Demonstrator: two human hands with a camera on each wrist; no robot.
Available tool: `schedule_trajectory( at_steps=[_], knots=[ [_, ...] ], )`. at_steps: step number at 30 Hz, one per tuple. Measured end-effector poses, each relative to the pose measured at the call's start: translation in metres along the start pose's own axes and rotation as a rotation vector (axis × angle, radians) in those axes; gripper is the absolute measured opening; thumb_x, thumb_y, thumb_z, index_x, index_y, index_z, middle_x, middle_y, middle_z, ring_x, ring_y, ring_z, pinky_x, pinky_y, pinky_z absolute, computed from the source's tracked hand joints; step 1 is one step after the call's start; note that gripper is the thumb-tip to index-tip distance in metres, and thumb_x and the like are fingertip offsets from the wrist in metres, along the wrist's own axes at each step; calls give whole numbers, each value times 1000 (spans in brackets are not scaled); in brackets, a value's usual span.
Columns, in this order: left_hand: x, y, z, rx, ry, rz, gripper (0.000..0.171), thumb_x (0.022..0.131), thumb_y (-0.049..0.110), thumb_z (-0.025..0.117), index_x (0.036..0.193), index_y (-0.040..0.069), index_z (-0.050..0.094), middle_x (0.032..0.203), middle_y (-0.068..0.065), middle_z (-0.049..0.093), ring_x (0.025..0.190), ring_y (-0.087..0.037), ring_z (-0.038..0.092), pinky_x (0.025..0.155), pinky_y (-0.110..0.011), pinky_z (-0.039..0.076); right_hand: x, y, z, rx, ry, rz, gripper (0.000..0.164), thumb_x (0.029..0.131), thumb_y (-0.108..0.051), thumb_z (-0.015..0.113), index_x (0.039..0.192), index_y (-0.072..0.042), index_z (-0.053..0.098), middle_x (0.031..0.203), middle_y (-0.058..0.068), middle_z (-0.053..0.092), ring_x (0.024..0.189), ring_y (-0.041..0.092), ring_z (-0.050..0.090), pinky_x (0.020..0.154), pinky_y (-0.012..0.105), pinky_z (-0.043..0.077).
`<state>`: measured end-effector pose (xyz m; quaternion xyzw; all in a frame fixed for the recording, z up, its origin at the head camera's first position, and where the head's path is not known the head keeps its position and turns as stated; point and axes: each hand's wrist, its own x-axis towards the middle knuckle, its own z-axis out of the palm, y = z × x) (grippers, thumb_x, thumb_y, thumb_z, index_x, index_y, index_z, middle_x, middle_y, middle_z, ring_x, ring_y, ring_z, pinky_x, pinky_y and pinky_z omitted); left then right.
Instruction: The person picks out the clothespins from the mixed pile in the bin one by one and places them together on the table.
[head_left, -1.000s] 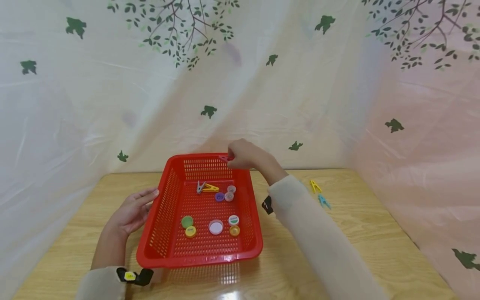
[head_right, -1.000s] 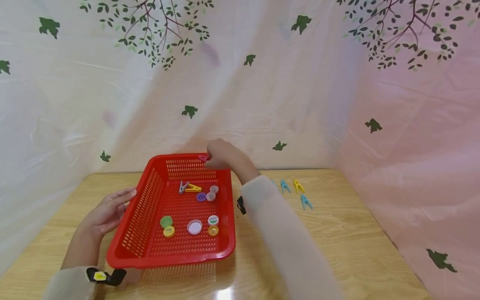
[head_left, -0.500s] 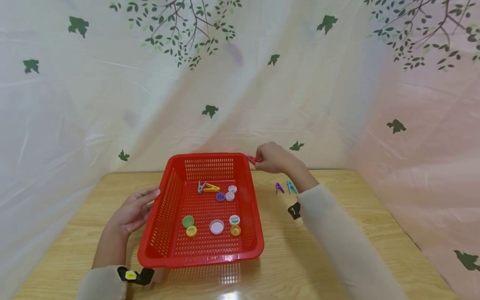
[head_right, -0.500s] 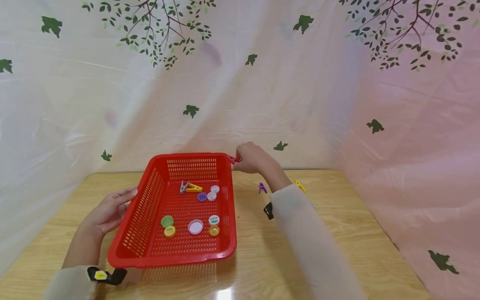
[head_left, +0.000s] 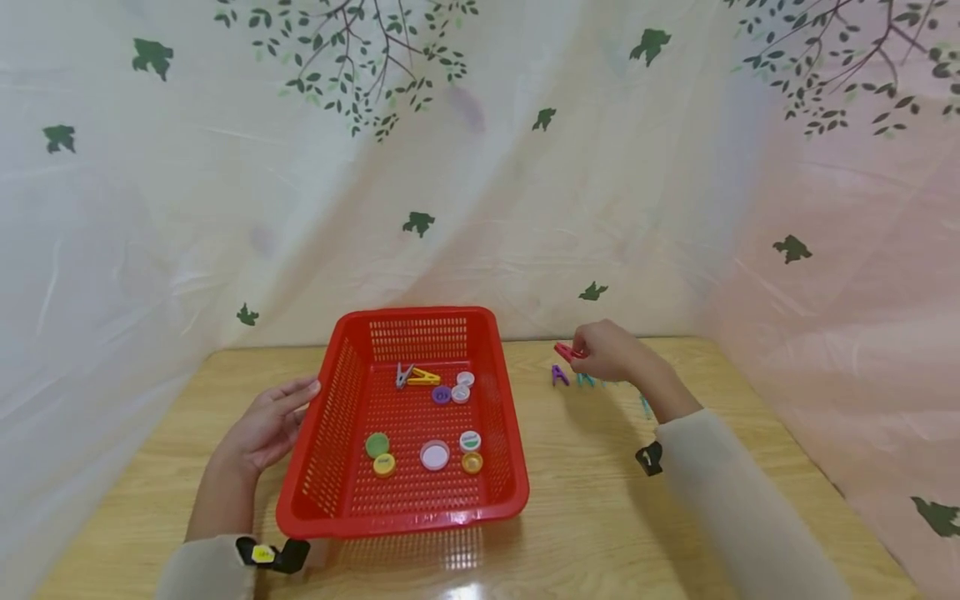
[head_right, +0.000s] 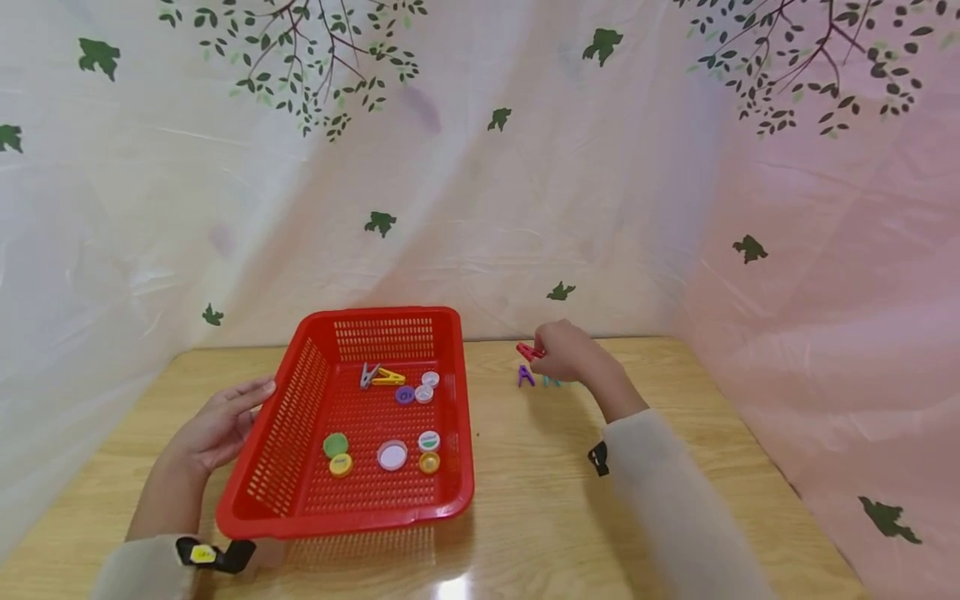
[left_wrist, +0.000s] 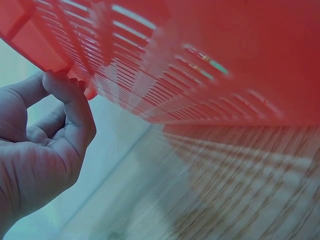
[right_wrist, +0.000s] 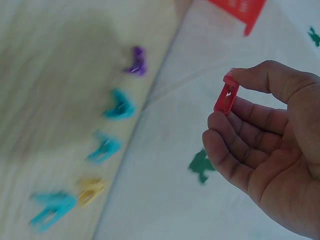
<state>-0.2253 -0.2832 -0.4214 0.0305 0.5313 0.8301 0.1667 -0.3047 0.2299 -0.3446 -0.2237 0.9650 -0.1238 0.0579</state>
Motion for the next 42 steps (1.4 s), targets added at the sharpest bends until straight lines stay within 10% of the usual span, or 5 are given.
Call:
schedule_trajectory(
  at_steps=[22,42],
  knots=[
    [-1,2,3,15,46,-24,21,107,17,56,119,14,73,112,-4,74,96,-16,72,85,-35,61,-53,58,45,91,19,187,33,88,-15,66,59,-14,49,54,-7,35,50,9,31,48,23,27],
    [0,3,2,21,54,-28,21,106,19,58,120,13,72,114,-4,73,98,-17,72,87,-37,61,-55,57,72,129,73,339,26,93,-19,69,72,-3,67,63,1,53,57,15,46,51,26,36]
  ],
)
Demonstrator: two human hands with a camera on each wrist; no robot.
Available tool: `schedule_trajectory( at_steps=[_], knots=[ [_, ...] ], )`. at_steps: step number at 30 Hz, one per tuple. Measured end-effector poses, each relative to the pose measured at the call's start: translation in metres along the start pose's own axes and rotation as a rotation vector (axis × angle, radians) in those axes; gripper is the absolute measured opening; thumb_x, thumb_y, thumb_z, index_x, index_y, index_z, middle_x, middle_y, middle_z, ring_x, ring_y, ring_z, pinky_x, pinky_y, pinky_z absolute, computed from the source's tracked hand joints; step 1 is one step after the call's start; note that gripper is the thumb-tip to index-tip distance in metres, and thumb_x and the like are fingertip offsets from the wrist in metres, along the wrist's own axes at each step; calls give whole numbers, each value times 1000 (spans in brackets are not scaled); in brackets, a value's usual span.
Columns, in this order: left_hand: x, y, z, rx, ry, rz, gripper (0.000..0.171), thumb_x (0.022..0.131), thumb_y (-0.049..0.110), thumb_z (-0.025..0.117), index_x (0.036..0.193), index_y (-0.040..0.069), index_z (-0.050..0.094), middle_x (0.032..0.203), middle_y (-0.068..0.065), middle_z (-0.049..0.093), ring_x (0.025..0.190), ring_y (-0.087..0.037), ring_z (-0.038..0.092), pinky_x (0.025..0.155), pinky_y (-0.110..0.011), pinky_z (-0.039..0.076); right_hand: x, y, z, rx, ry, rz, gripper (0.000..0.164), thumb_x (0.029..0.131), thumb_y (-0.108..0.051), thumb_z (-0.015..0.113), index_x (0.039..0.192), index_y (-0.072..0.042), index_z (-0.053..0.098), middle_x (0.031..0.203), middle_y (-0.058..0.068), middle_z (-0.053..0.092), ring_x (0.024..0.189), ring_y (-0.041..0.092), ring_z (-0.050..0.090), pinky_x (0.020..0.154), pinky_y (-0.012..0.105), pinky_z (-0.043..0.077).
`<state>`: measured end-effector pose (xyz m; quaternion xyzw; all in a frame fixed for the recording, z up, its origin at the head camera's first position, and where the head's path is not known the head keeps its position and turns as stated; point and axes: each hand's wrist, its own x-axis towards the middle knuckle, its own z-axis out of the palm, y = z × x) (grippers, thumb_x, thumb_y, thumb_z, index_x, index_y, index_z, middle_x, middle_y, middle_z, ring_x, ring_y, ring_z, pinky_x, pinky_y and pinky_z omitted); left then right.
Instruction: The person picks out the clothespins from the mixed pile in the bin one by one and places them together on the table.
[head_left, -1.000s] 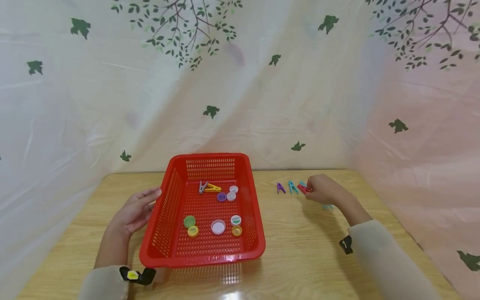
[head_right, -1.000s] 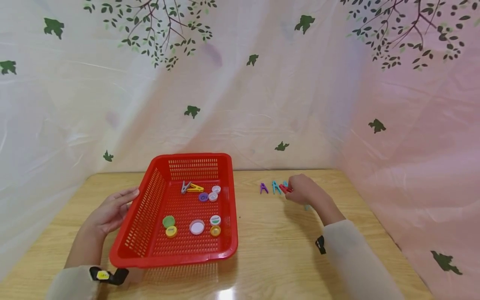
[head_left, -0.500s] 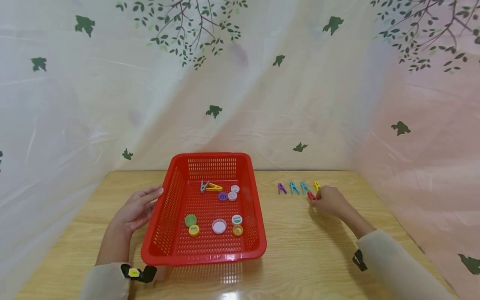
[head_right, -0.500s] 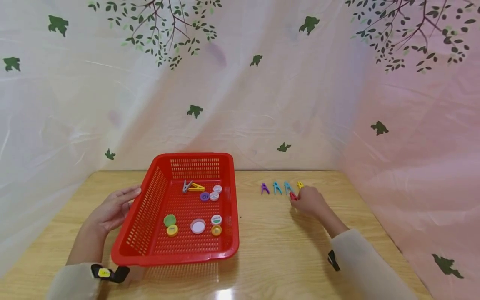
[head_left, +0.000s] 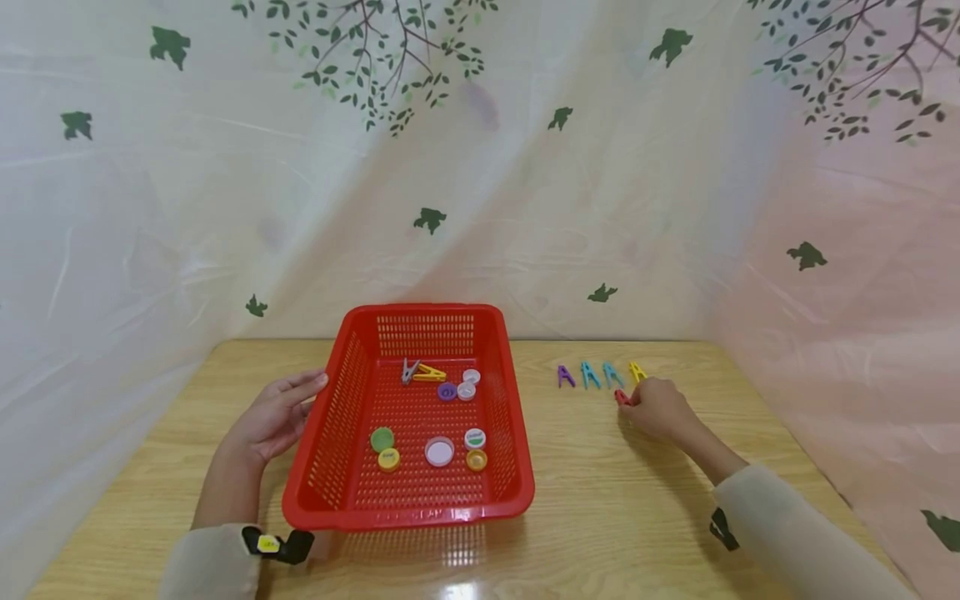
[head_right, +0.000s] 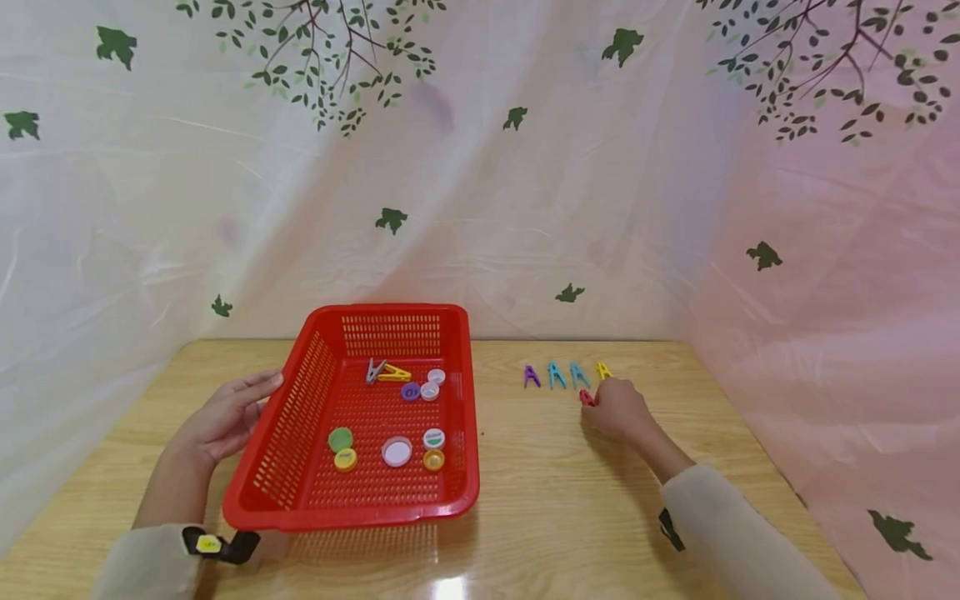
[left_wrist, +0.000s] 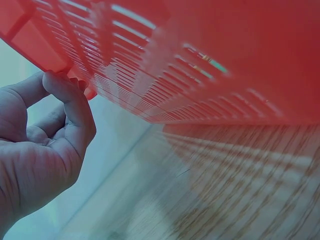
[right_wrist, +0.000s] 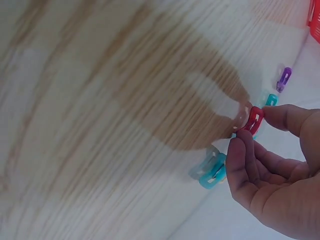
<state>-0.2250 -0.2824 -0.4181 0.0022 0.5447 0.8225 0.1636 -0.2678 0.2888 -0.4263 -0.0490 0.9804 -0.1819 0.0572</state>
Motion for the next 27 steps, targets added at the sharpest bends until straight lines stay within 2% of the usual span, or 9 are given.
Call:
schedule_trajectory(
  at_steps=[4,9,14,16,20,22,25,27],
  knots=[
    [-1,0,0,-1,1,3,20,106,19,58,120,13,72,114,-4,73,98,-17,72,86,-37,61,0,-2,0,-8,-7,17,26,94,-19,69,74,-2,66,65,3,52,59,16,46,52,27,36],
    [-1,-1,-1,-4,-2,6,22,106,19,57,122,13,72,115,-4,73,98,-18,72,86,-37,61,0,-4,-1,-13,-6,21,32,95,-19,69,66,-7,60,59,-2,43,54,12,40,49,24,31],
    [0,-1,-1,5,10,6,21,106,19,59,122,13,71,115,-5,73,98,-18,72,86,-37,61,-1,-4,-7,-17,31,-25,46,95,-20,66,55,-17,43,51,-8,27,48,7,24,45,20,22],
    [0,-1,0,10,15,5,21,106,20,59,122,14,71,115,-5,73,98,-18,72,86,-37,61,-1,-4,-10,-21,63,-65,48,96,-21,65,53,-18,42,50,-9,24,48,6,21,46,21,19],
    [-1,-1,0,0,0,10,21,106,19,57,121,13,72,115,-5,73,97,-18,72,86,-37,61,2,-4,-17,-34,119,-124,41,94,-22,67,57,-12,53,50,-7,31,48,8,25,47,24,23],
    [-1,-1,-1,-11,-11,13,21,107,18,57,121,12,72,115,-5,73,97,-18,73,86,-37,61,4,-5,-19,-34,143,-147,32,93,-21,69,67,-3,65,52,-2,46,49,10,33,48,29,37],
    [-1,-1,-1,-19,-18,16,21,107,17,56,120,12,73,114,-5,74,96,-18,73,85,-37,61,6,-10,-22,-18,160,-173,31,93,-21,71,89,10,72,68,13,67,55,16,53,64,45,58],
    [-1,-1,-1,-21,-17,18,22,107,16,55,119,12,73,113,-5,74,96,-18,73,84,-37,62,7,-16,-26,-11,153,-184,38,95,-22,71,105,15,70,88,24,73,70,27,67,80,56,59]
  ],
)
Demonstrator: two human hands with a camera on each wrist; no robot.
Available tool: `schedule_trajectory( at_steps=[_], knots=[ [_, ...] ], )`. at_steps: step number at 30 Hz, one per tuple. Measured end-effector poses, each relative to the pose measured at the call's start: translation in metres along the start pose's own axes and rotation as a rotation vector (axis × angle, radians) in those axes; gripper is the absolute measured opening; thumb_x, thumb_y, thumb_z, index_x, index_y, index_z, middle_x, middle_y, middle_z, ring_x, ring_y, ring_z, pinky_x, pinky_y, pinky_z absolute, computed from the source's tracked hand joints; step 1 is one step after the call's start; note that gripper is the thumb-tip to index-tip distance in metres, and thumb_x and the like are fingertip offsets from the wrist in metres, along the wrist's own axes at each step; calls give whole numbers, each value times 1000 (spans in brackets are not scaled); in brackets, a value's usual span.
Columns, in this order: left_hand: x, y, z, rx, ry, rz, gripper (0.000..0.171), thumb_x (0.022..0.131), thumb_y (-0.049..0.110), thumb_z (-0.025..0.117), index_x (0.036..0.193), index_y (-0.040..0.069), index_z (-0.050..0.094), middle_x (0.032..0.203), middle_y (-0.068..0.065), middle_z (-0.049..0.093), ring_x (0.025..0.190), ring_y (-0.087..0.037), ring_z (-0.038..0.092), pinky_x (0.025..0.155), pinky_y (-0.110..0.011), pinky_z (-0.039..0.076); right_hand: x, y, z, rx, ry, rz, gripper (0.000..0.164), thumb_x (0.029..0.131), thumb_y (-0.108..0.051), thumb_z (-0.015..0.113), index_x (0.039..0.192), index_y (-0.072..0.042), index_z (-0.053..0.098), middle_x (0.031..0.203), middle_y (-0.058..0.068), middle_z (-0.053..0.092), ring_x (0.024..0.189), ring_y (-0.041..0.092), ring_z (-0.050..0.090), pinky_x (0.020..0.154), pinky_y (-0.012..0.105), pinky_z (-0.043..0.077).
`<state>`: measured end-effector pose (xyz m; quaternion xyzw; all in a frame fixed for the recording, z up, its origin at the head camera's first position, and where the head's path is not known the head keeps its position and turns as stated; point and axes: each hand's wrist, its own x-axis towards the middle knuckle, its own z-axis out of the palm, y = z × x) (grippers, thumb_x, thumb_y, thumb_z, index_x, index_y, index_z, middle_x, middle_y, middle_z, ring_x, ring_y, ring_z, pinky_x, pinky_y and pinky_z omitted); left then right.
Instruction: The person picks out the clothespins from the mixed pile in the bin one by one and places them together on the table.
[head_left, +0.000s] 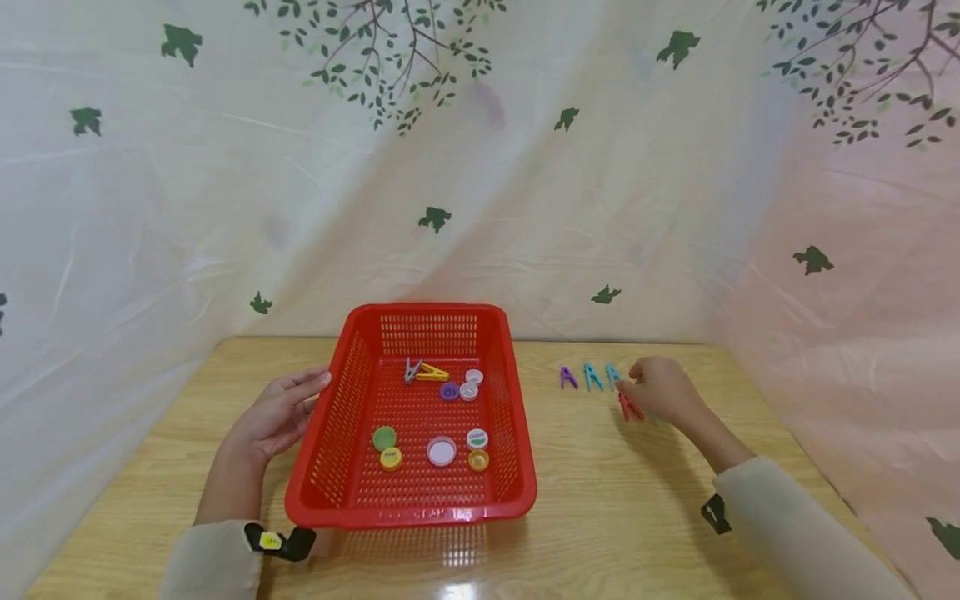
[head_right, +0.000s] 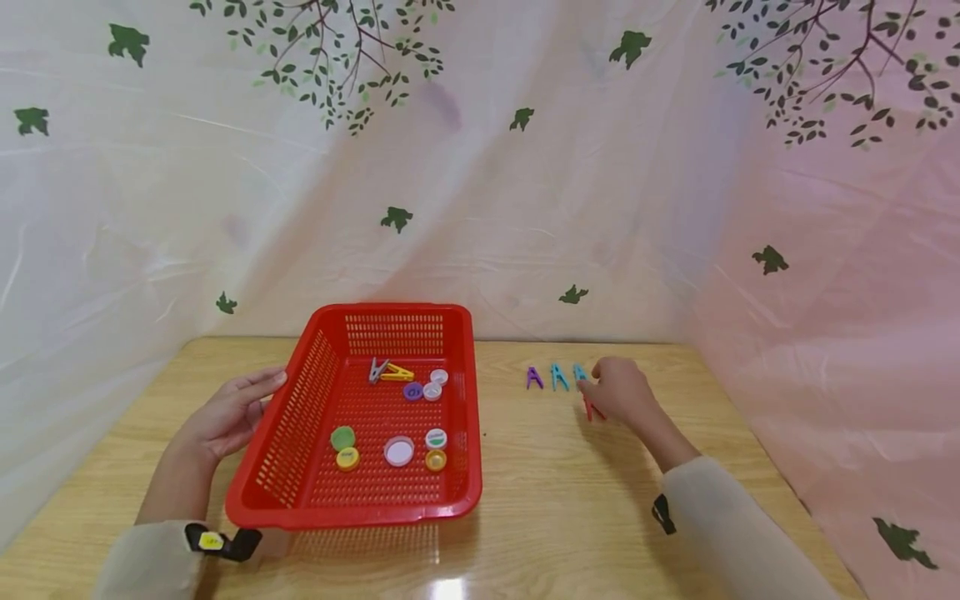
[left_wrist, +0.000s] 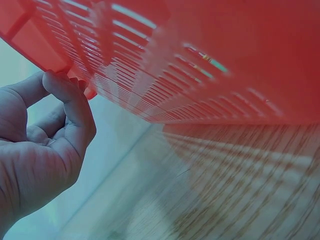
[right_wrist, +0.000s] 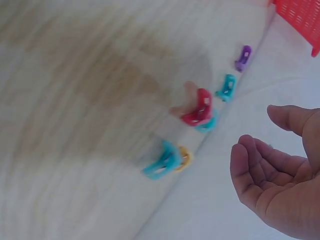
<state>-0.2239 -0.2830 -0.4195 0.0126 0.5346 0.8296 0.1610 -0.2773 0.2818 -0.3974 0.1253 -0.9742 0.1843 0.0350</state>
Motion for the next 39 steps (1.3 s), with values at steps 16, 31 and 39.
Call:
schedule_trajectory(
  at_steps=[16,31,39],
  knots=[
    [3,0,1,15,28,-4,19,106,17,57,118,13,72,112,-4,73,95,-17,72,84,-36,62,49,-83,-25,54,0,-32,45,100,-28,66,128,7,61,102,21,74,84,30,71,78,49,60],
    [1,0,2,38,33,-23,21,106,19,57,122,15,71,116,-4,73,98,-17,71,87,-37,61,85,-163,-8,43,-22,-146,41,98,-25,70,129,0,63,109,15,72,89,25,70,76,38,63],
    [0,0,3,32,27,-21,21,107,19,56,121,16,70,114,-3,73,97,-16,71,86,-36,61,97,-178,16,-4,-107,-265,47,97,-24,72,135,0,60,127,16,67,103,25,65,95,41,58]
  ],
)
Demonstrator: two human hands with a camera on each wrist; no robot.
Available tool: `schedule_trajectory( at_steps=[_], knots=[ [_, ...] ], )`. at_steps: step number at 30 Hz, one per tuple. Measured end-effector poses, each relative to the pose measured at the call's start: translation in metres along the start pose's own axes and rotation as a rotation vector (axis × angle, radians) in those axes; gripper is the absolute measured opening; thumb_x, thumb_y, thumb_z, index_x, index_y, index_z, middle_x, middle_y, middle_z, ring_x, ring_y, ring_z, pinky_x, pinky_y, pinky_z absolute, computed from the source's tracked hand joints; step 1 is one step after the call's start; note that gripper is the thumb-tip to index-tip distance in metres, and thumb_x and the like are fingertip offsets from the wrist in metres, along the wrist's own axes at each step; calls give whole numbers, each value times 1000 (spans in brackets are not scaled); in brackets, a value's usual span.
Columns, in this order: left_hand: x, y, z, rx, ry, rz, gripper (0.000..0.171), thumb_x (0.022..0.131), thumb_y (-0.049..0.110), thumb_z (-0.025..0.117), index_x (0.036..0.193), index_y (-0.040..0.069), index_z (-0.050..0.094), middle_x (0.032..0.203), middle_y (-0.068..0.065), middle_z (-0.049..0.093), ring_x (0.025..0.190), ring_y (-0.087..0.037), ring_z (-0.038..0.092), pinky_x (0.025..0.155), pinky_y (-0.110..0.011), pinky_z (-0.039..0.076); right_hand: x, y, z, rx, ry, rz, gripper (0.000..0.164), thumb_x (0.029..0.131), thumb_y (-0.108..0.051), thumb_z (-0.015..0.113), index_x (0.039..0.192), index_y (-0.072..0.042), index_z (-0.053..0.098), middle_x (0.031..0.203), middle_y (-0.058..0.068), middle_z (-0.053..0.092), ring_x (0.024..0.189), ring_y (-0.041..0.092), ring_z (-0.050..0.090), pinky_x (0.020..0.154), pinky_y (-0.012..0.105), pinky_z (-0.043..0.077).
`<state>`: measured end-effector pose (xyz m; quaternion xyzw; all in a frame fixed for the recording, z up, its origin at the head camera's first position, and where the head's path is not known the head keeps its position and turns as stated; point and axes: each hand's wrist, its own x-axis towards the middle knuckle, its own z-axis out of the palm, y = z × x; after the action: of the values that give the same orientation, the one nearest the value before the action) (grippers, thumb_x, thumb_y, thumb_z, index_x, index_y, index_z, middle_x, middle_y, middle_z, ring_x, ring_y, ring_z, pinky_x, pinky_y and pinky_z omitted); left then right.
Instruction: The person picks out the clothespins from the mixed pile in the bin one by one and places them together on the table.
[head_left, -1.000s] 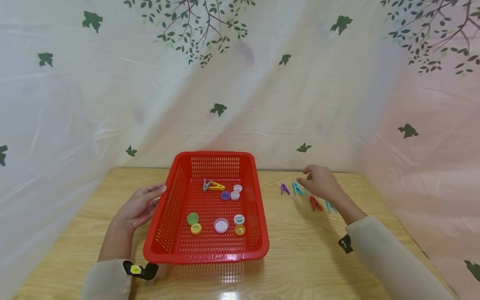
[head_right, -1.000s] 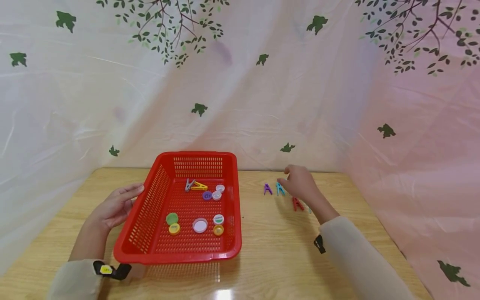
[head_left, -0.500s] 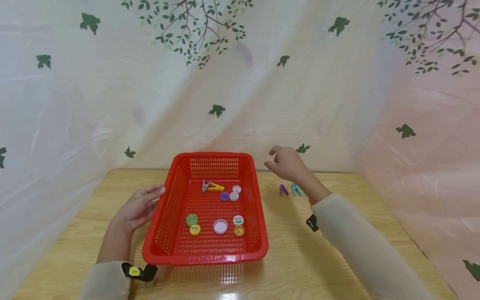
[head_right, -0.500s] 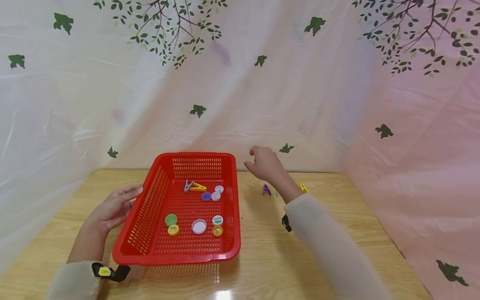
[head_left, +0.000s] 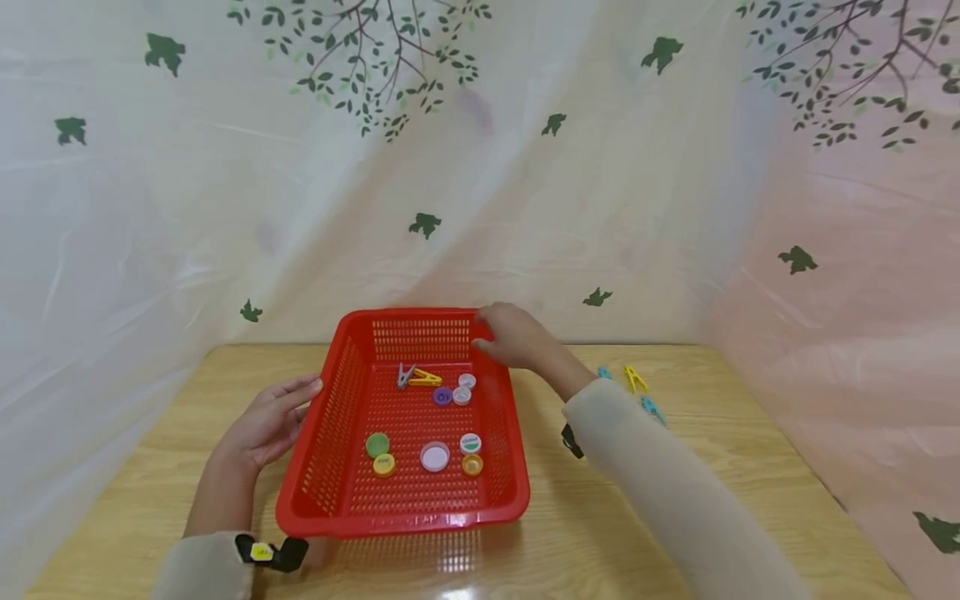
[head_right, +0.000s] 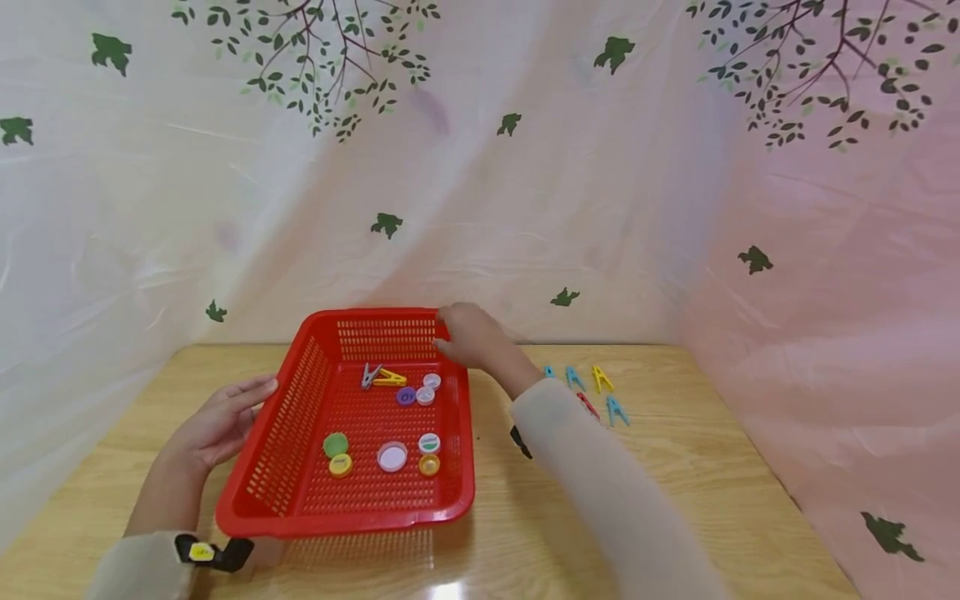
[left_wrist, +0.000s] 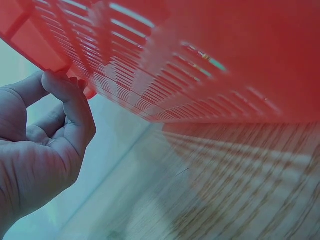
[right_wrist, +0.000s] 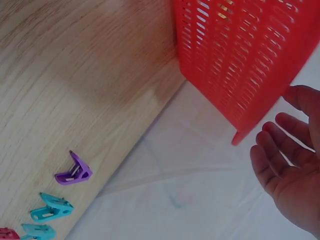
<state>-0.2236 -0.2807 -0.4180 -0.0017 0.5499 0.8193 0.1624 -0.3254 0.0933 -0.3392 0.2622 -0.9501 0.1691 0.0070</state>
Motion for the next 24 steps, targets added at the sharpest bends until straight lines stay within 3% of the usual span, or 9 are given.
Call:
schedule_trajectory(
  at_steps=[7,16,24],
  knots=[
    [-1,-1,-1,-22,-8,2,21,107,18,55,121,15,71,113,-3,73,96,-17,72,85,-36,61,11,-9,12,-92,-13,-118,43,98,-26,72,134,-5,63,127,9,68,110,22,63,101,40,54],
    [-1,-2,-3,-18,-7,1,21,107,19,55,122,15,70,114,-3,73,97,-17,72,86,-37,61,17,-20,28,-105,-103,-116,53,95,-33,74,142,-16,59,137,1,63,122,18,60,103,40,54],
    [-1,-1,-2,-18,-30,16,22,108,17,54,120,14,71,112,-4,74,95,-17,73,85,-37,61,21,-24,40,-80,-185,-95,55,94,-31,75,144,-15,58,143,2,60,129,22,57,108,45,50]
  ],
)
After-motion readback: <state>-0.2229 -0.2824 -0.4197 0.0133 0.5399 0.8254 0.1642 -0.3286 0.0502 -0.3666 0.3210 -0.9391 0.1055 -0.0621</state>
